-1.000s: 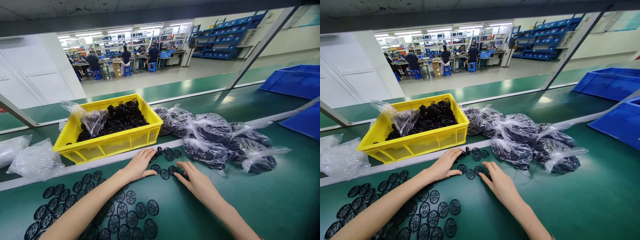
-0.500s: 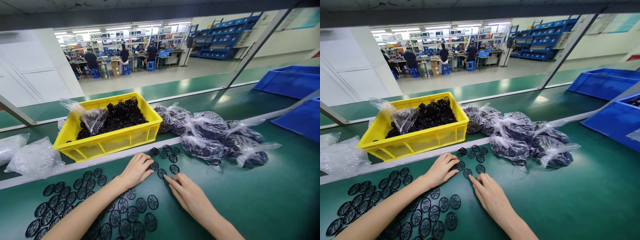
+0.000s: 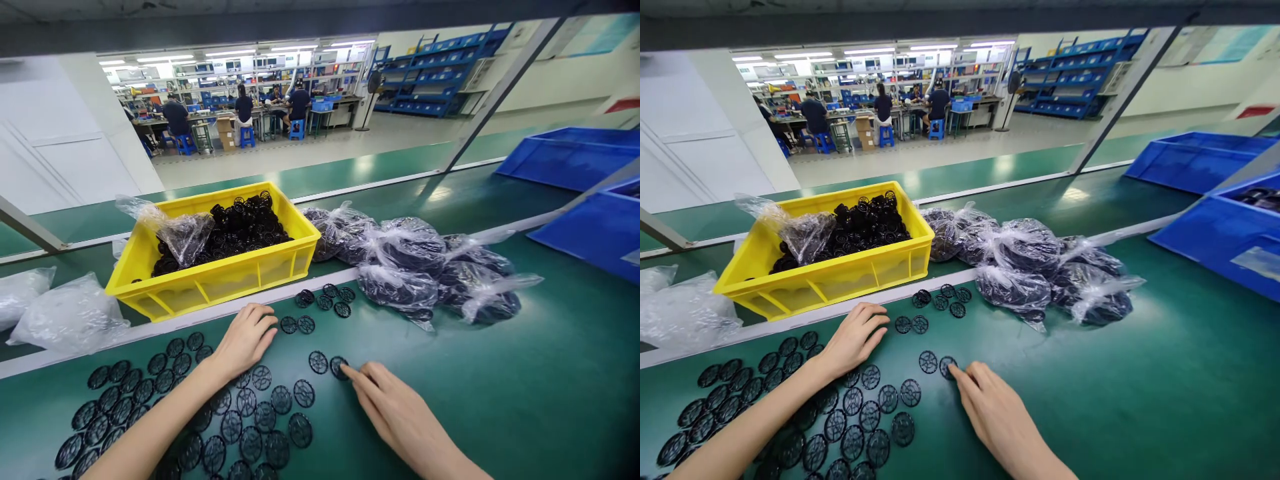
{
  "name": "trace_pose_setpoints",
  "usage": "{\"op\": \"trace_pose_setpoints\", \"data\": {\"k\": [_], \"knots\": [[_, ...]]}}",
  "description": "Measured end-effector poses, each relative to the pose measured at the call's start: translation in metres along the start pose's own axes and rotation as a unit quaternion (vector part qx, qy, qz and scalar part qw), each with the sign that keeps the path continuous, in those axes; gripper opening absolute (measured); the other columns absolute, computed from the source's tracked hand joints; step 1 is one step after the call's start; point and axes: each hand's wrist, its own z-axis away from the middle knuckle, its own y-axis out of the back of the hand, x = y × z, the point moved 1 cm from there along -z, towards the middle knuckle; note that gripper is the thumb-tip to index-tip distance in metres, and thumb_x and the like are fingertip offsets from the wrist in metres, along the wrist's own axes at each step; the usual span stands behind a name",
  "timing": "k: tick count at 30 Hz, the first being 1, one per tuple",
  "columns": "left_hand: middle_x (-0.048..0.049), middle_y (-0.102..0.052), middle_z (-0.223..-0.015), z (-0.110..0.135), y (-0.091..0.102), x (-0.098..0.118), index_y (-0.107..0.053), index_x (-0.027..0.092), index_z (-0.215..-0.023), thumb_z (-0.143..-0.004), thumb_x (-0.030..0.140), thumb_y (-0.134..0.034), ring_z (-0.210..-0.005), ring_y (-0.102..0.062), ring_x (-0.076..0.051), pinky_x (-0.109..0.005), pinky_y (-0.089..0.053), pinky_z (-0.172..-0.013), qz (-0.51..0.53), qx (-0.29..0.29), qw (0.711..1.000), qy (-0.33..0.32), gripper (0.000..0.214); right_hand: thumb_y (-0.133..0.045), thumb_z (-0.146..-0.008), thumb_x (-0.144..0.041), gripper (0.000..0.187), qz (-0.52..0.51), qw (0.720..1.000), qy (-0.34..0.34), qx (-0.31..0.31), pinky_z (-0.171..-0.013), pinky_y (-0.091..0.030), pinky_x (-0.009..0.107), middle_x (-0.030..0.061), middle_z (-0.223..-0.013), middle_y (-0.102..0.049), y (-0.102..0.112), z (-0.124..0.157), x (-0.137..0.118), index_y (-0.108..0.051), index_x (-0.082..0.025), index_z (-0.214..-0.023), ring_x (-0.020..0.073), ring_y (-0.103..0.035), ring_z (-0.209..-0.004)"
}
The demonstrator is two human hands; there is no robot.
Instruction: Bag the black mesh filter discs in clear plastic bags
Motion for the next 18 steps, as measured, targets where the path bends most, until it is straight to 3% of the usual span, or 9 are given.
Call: {"op": "trace_pose_setpoints", "data": {"k": [4, 10, 13, 16, 18], "knots": [[-0.0093, -0.066, -0.115, 0.001, -0.002, -0.002, -0.064, 0.023, -0.112, -0.1, 0.023, -0.046, -0.112, -0.058, -0.025, -0.044, -0.053, -0.096, 0.009, 0.003, 1.0, 0.007, 0.021, -0.037, -0.104, -0.027, 0.032, -0.042, 0.999, -0.011, 0.006, -0.069, -0.057, 0.036, 0.0096, -0.096, -0.067, 0.003, -0.018, -0.012, -0.064, -0.024, -0.12, 0.0224, -0.066, -0.08], [-0.0089, -0.067, -0.118, -0.018, -0.021, 0.002, -0.063, 0.021, -0.114, -0.098, 0.028, -0.055, -0.113, -0.058, -0.025, -0.044, -0.051, -0.098, 0.023, -0.063, 0.998, -0.022, 0.02, -0.046, -0.101, -0.034, 0.028, -0.134, 0.989, 0.033, -0.051, -0.097, -0.052, 0.049, 0.0087, -0.123, -0.067, -0.015, -0.094, 0.009, -0.063, -0.025, -0.12, 0.0274, -0.063, -0.111], [-0.008, -0.067, -0.118, -0.023, -0.026, 0.001, -0.062, 0.021, -0.114, -0.096, 0.032, -0.058, -0.111, -0.059, -0.025, -0.043, -0.052, -0.097, 0.027, -0.076, 0.996, -0.025, 0.021, -0.044, -0.1, -0.035, 0.027, -0.182, 0.98, -0.004, -0.081, -0.087, -0.055, 0.044, 0.0087, -0.106, -0.07, -0.018, -0.109, 0.015, -0.064, -0.022, -0.114, 0.0252, -0.066, -0.097], [-0.0077, -0.067, -0.118, -0.02, -0.025, -0.001, -0.061, 0.02, -0.115, -0.1, 0.029, -0.051, -0.111, -0.058, -0.024, -0.042, -0.051, -0.098, 0.036, -0.073, 0.997, -0.018, 0.02, -0.045, -0.1, -0.041, 0.028, -0.245, 0.958, -0.105, -0.11, -0.067, -0.055, 0.034, 0.0029, -0.084, -0.065, -0.015, -0.104, 0.02, -0.061, -0.022, -0.113, 0.0196, -0.063, -0.073], [-0.0075, -0.066, -0.118, -0.016, -0.022, -0.004, -0.06, 0.021, -0.118, -0.101, 0.021, -0.044, -0.111, -0.058, -0.023, -0.041, -0.05, -0.098, 0.047, -0.065, 0.997, -0.012, 0.024, -0.049, -0.098, -0.045, 0.029, -0.252, 0.952, -0.138, -0.109, -0.063, -0.053, 0.032, 0.0017, -0.083, -0.06, -0.014, -0.096, 0.023, -0.062, -0.023, -0.11, 0.0177, -0.059, -0.067]]}}
